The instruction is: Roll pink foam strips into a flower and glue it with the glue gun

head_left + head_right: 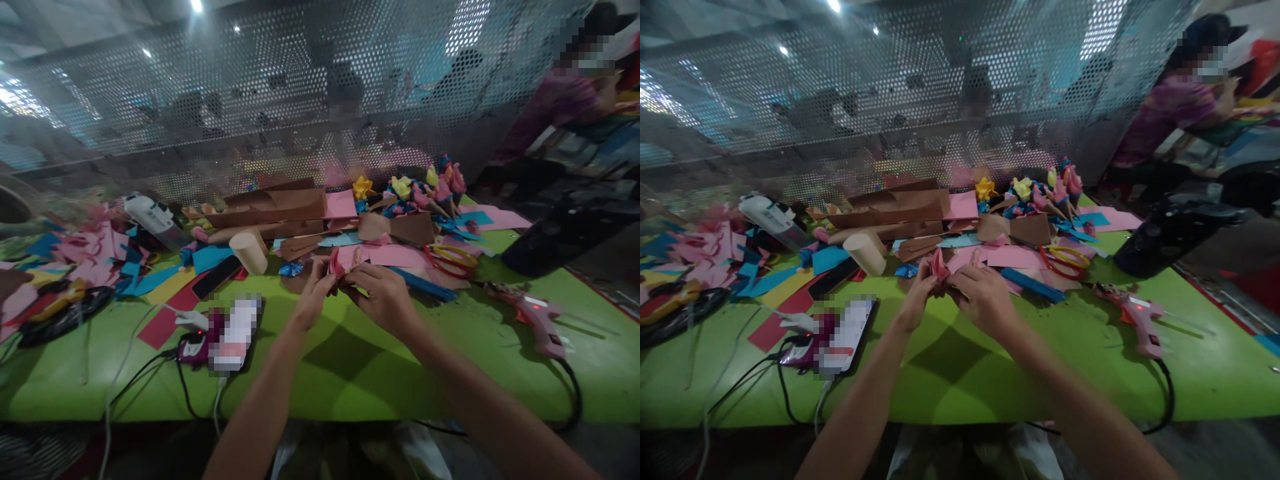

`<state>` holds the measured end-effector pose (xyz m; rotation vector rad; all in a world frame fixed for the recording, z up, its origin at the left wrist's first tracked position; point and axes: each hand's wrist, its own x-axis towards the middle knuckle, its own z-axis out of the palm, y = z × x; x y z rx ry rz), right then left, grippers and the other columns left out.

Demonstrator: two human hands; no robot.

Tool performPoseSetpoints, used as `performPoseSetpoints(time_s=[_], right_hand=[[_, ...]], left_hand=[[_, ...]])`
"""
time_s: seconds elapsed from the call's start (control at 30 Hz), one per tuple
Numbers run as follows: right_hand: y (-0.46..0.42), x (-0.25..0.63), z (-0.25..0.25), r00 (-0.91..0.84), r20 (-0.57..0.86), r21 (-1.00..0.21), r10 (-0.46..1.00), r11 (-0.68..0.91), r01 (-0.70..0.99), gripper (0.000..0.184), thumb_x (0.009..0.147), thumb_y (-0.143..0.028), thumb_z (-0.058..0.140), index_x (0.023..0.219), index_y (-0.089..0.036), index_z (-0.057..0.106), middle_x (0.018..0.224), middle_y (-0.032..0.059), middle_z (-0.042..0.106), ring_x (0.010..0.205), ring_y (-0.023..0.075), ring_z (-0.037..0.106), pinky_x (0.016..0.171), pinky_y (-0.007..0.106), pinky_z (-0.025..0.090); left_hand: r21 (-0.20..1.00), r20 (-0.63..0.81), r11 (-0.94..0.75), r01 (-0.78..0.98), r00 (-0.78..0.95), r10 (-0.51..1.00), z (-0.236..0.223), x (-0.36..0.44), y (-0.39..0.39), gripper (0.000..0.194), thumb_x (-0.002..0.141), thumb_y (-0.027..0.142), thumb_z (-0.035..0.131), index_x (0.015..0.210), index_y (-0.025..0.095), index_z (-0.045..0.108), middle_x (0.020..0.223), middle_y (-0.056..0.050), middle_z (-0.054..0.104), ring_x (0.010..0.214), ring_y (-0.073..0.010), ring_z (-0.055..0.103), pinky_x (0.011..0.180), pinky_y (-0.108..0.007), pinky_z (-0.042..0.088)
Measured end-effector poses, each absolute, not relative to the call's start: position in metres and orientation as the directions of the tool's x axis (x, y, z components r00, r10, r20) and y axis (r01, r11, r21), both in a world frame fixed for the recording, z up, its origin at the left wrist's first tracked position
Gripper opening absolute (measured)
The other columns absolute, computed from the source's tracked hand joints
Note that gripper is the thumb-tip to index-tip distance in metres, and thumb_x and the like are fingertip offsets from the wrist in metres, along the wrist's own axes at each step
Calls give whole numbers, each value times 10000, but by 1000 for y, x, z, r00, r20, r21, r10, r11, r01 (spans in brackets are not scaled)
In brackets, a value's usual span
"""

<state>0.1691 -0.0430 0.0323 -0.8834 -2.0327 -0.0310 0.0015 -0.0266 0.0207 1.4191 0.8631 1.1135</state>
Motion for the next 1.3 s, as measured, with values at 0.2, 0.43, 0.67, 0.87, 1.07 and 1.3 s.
performPoseSetpoints(time_s=[0.2, 0.43, 0.67, 0.87, 1.07, 1.3], right_hand=[[-45, 167, 33, -322, 732, -334, 601, 728, 599, 72, 885, -161, 649, 890, -213, 698, 838, 44, 714, 751, 174, 650, 674, 273, 468], [-42, 167, 27, -301, 743, -342, 598, 725, 598, 94, 868, -141, 651, 822, -210, 695, 788, 44, 705, 697, 177, 640, 629, 279, 454], [-45, 168, 31, -265, 744, -396, 613, 724, 565, 110, 880, -136, 638, 907, -224, 699, 844, 53, 714, 764, 197, 668, 680, 292, 498], [-47, 165, 34, -256, 741, -429, 620, 731, 531, 120, 887, -125, 628, 901, -221, 698, 857, 59, 721, 775, 197, 680, 676, 290, 519], [-45, 167, 33, -219, 727, -481, 651, 710, 514, 110, 889, -135, 628, 873, -222, 694, 838, 45, 708, 754, 177, 669, 672, 273, 526], [-45, 166, 33, -227, 697, -508, 681, 691, 514, 108, 865, -136, 646, 822, -222, 697, 810, 37, 688, 732, 182, 653, 648, 277, 504]], left_hand=[[984, 177, -174, -38, 267, 947, 19, 4, -27, 269, 864, 449, 507, 1021, 235, 465, 760, 44, 453, 630, -111, 371, 617, -253, 340], [986, 168, -160, -52, 278, 946, 16, 3, -26, 290, 859, 449, 522, 1049, 235, 477, 804, 34, 461, 645, -113, 364, 636, -255, 355], [984, 176, -171, -42, 259, 950, 13, 1, -23, 314, 876, 460, 504, 1106, 247, 486, 915, 11, 512, 709, -127, 405, 678, -264, 368], [977, 215, -204, -68, 272, 938, 7, 1, -20, 291, 867, 377, 511, 1125, 244, 488, 1005, -11, 535, 809, -143, 455, 725, -263, 390], [976, 215, -206, -64, 385, 897, 16, 2, -21, 643, 666, 118, 563, 1275, 243, 401, 1254, -40, 516, 1180, -195, 474, 1062, -343, 358], [927, 319, -368, 79, 353, 880, 20, 5, -24, 608, 773, 120, 565, 1341, 227, 376, 1362, -100, 461, 1322, -222, 413, 1182, -408, 254]])
